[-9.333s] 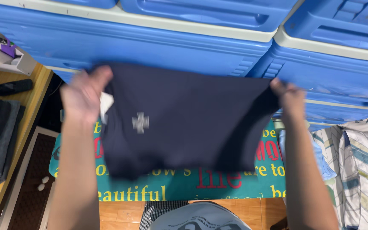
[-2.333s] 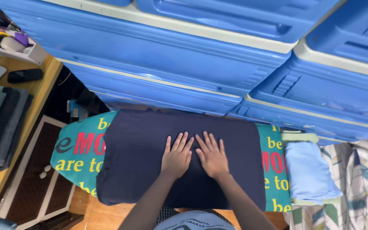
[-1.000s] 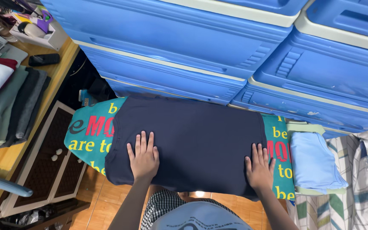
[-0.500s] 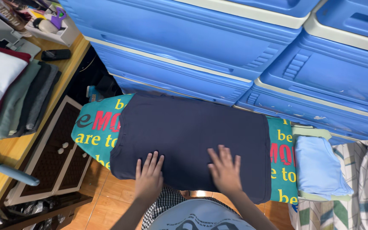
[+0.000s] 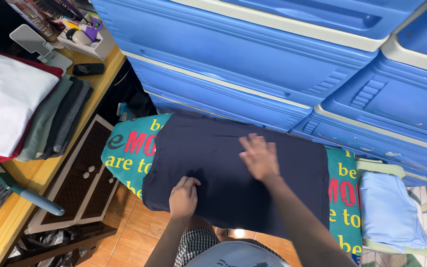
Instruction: The person folds a dark blue shirt by smoothing it out on a patterned surface and turning it over.
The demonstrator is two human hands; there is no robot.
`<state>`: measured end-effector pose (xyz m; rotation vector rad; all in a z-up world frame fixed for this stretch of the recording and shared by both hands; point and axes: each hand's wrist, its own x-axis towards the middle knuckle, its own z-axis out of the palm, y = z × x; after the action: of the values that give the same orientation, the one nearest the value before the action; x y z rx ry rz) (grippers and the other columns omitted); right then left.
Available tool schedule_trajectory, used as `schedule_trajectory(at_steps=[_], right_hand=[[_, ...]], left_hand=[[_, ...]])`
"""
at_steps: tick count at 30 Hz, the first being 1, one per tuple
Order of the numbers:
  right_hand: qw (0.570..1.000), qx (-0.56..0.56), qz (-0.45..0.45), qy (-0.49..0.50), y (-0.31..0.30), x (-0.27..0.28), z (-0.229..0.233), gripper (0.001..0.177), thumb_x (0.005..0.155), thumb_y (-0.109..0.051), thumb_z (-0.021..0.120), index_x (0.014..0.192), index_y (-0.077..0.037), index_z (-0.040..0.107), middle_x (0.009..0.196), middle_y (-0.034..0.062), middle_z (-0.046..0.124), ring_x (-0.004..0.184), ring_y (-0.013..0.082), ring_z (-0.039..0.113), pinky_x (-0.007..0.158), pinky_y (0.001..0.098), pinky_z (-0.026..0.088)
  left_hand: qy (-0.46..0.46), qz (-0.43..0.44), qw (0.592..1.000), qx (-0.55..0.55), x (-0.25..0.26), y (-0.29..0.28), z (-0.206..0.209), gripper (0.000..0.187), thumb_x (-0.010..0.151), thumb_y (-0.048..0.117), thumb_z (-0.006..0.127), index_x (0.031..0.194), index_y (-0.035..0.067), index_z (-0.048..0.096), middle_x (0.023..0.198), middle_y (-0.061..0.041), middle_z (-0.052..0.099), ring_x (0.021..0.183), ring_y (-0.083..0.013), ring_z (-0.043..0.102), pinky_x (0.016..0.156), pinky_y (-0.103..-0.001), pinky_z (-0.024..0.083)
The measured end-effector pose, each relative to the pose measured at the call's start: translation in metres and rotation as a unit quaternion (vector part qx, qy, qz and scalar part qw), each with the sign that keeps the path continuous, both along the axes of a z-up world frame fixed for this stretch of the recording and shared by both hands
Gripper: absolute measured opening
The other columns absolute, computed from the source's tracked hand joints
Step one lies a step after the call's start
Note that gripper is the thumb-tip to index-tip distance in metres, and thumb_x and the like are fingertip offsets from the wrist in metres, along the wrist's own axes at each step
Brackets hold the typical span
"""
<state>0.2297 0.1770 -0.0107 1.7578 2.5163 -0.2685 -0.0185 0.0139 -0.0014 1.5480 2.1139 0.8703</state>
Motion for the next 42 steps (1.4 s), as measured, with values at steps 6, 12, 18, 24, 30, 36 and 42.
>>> schedule_trajectory(at_steps=[6, 12, 18, 24, 30, 36, 42], right_hand=[[0.975, 0.093, -0.190, 0.073, -0.024, 0.137, -0.042, 0.060, 0.103, -0.049, 0.039, 0.160, -0.032, 0.029, 0.168, 0.0068, 0.023, 0.155, 0.0299, 0.019, 0.121, 0.0590, 0.010], [0.948, 0.149, -0.281, 0.012, -0.125, 0.188, -0.062, 0.060, 0.102, -0.042, 0.042, 0.160, -0.031, 0.031, 0.169, 0.0067, 0.026, 0.156, 0.0277, 0.021, 0.123, 0.0609, 0.013], [0.920, 0.134, -0.369, 0.011, -0.182, 0.159, -0.042, 0.058, 0.101, -0.040, 0.043, 0.158, -0.033, 0.034, 0.168, 0.0084, 0.025, 0.154, 0.0268, 0.023, 0.122, 0.0601, 0.014], [0.902, 0.093, -0.421, 0.011, -0.202, 0.147, -0.026, 0.055, 0.101, -0.039, 0.043, 0.156, -0.035, 0.036, 0.168, 0.0083, 0.021, 0.154, 0.0262, 0.020, 0.121, 0.0598, 0.009], [0.927, 0.146, -0.345, -0.002, -0.191, 0.131, -0.022, 0.060, 0.100, -0.037, 0.043, 0.156, -0.016, 0.035, 0.166, 0.0096, 0.024, 0.154, 0.0268, 0.020, 0.120, 0.0625, 0.007], [0.991, 0.106, -0.007, 0.080, -0.159, 0.049, -0.009, 0.061, 0.102, -0.037, 0.050, 0.156, -0.012, 0.037, 0.163, 0.0143, 0.033, 0.152, 0.0315, 0.024, 0.118, 0.0623, 0.011], [0.952, 0.049, 0.268, 0.141, -0.107, -0.033, 0.008, 0.062, 0.102, -0.038, 0.051, 0.158, -0.014, 0.039, 0.164, 0.0118, 0.037, 0.153, 0.0288, 0.029, 0.122, 0.0613, 0.016]], left_hand=[[0.100, 0.031, 0.994, 0.033, -0.015, 0.024, -0.010, 0.031, 0.084, 0.012, 0.061, 0.114, 0.018, 0.067, 0.119, -0.006, 0.061, 0.113, -0.0295, 0.058, 0.093, -0.048, 0.047], [0.274, -0.010, 0.961, 0.021, -0.017, 0.119, -0.052, 0.067, 0.099, 0.034, 0.047, 0.156, 0.002, 0.037, 0.166, -0.012, 0.032, 0.155, -0.0270, 0.025, 0.121, -0.067, 0.003], [0.342, -0.122, 0.926, -0.099, 0.102, 0.177, -0.036, 0.071, 0.102, 0.041, 0.035, 0.160, 0.005, 0.020, 0.170, -0.009, 0.011, 0.157, -0.0249, 0.007, 0.119, -0.064, 0.001], [0.335, -0.364, 0.868, -0.053, 0.232, 0.127, -0.014, 0.067, 0.103, 0.040, 0.034, 0.160, 0.005, 0.023, 0.169, -0.011, 0.016, 0.156, -0.0270, 0.010, 0.120, -0.066, 0.008], [0.240, -0.455, 0.854, 0.073, 0.218, 0.085, -0.022, 0.063, 0.101, 0.034, 0.040, 0.158, 0.008, 0.031, 0.166, -0.008, 0.028, 0.154, -0.0238, 0.021, 0.124, -0.058, 0.010], [0.302, -0.230, 0.924, 0.035, 0.090, 0.088, -0.007, 0.062, 0.099, 0.036, 0.044, 0.155, 0.012, 0.037, 0.163, -0.011, 0.035, 0.152, -0.0282, 0.029, 0.122, -0.058, 0.017], [0.272, -0.013, 0.962, 0.009, -0.033, 0.033, -0.031, 0.061, 0.100, 0.032, 0.042, 0.159, 0.019, 0.039, 0.165, -0.006, 0.035, 0.153, -0.0245, 0.030, 0.125, -0.056, 0.016]])
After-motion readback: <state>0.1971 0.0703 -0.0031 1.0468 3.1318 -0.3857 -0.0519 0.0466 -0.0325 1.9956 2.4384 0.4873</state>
